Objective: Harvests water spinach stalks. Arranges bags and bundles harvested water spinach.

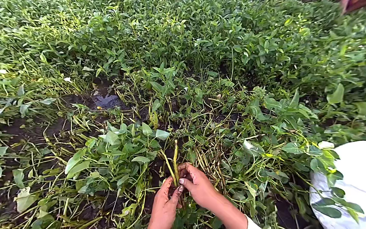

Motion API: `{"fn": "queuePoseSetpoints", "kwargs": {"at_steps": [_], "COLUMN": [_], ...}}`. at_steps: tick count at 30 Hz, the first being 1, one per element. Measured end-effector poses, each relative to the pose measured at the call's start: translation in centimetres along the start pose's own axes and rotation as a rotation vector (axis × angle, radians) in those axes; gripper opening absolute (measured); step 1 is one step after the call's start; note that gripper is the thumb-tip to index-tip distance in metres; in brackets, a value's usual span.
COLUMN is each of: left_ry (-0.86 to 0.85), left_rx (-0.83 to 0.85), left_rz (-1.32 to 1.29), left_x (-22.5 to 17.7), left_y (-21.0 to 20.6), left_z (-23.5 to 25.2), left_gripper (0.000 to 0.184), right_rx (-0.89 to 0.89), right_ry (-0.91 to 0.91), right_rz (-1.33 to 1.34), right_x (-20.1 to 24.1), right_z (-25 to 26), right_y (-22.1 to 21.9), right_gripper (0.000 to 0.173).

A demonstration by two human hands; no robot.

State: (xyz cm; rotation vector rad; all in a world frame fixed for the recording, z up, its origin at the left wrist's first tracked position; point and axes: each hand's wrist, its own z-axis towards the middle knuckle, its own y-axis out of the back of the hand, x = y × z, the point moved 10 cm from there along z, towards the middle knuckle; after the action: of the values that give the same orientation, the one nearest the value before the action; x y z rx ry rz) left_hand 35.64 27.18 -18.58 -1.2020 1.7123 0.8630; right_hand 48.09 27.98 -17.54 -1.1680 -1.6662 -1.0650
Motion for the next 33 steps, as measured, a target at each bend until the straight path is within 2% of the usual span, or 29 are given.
{"fn": "queuePoseSetpoints", "kwargs": {"at_steps": [3,5,7,8,10,12,16,20,24,28,33], "left_ry": [0.040,0.065,0.090,0.102,0.118,0.136,0.164,0.173,0.185,0.159,0.130], "left_rx": [-0.047,-0.067,-0.084,-0.086,-0.081,-0.069,-0.044,-0.036,0.001,0.068,0.094], "left_rz": [-0.061,-0.113,-0.136,-0.141,-0.146,-0.142,-0.134,-0.121,-0.118,-0.144,-0.171], "left_x": [1.8,2.6,3.1,3.2,3.2,3.5,3.9,3.6,2.6,0.9,-1.1], "left_y": [1.5,2.3,2.8,2.9,2.8,2.5,2.0,2.3,1.2,-0.8,-2.0], "left_z": [-0.7,-1.2,-1.7,-1.8,-1.8,-1.7,-1.9,-1.9,-1.1,0.0,0.3], "left_gripper": [0.038,0.034,0.032,0.031,0.031,0.032,0.029,0.031,0.035,0.032,0.029], "right_rx": [-0.001,-0.127,-0.278,-0.296,-0.241,-0.176,-0.200,-0.334,-0.386,-0.226,0.013], "right_ry": [-0.014,-0.055,-0.212,-0.322,-0.510,-0.614,-0.688,-0.634,-0.456,-0.243,-0.135], "right_rz": [-0.135,-0.246,-0.387,-0.457,-0.563,-0.634,-0.689,-0.464,0.027,0.318,0.469], "right_x": [0.0,-0.7,-3.2,-5.0,-8.8,-11.3,-11.6,-10.8,-9.2,-4.7,-1.5], "right_z": [0.0,0.6,1.2,1.6,2.3,2.7,2.3,0.8,-1.4,-2.7,-2.8], "right_y": [-0.7,2.7,7.8,9.8,11.9,11.8,11.9,14.9,15.3,11.9,7.9], "right_gripper": [0.037,0.032,0.027,0.027,0.032,0.036,0.030,0.028,0.018,0.014,0.016]}}
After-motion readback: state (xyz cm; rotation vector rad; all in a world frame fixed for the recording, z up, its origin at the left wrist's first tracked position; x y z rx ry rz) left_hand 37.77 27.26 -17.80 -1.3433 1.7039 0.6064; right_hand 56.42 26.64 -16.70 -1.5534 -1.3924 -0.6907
